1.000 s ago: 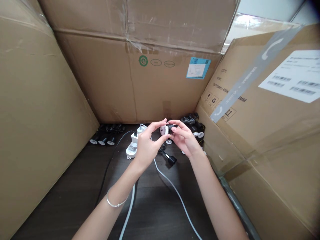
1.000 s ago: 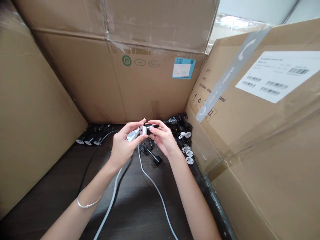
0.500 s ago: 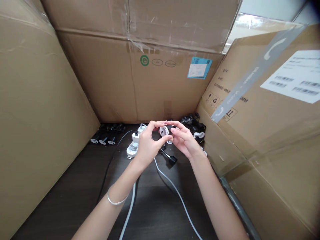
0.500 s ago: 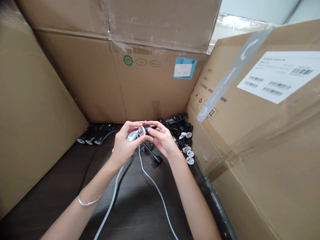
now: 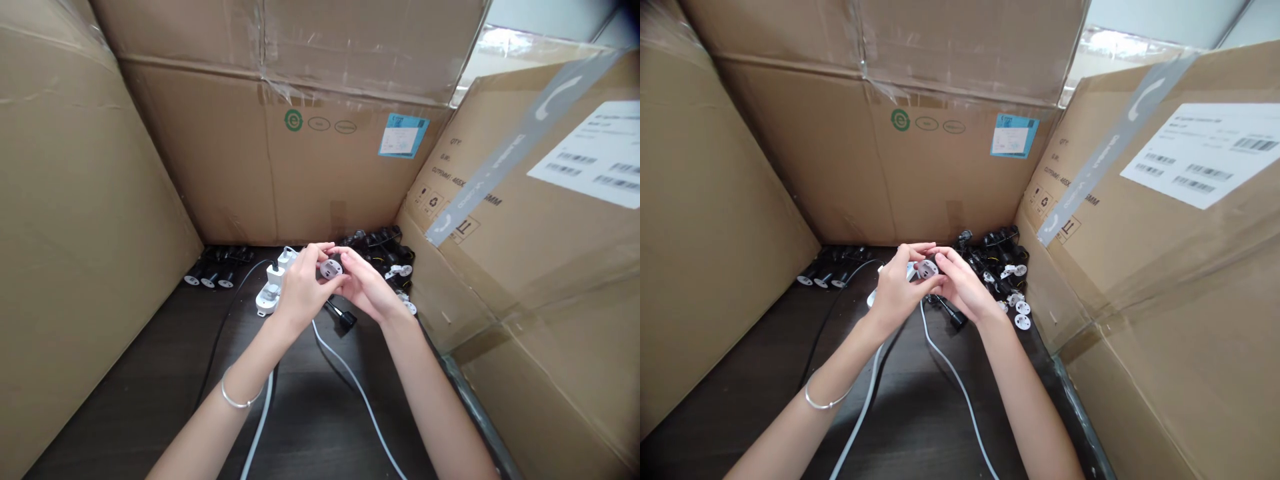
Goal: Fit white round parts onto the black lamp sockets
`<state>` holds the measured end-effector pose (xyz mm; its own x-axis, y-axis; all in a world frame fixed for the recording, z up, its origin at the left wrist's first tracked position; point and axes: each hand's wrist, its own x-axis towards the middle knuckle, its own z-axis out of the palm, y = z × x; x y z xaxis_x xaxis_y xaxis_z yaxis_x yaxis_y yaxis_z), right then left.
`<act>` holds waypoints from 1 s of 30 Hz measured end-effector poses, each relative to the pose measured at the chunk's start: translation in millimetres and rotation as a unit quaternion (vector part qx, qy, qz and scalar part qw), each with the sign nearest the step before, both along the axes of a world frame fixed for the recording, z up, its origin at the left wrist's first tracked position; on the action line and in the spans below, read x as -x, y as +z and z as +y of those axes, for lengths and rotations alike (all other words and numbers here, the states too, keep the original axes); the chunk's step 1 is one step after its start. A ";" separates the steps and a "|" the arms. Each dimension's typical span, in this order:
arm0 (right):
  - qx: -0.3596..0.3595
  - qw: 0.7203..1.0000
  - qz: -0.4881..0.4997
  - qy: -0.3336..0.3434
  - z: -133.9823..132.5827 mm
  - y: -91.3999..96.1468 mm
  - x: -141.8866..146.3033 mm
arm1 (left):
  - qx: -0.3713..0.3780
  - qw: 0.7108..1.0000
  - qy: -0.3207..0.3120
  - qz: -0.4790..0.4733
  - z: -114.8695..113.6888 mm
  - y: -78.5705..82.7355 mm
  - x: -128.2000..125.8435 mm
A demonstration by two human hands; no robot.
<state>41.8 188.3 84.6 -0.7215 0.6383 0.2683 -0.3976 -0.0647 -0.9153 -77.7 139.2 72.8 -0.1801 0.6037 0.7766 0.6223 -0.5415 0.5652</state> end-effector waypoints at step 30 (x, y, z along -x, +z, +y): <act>-0.096 0.989 -0.105 -0.039 5.1 -0.8 -4.3 | 0.105 0.965 -0.200 -0.133 -2.7 8.8 10.2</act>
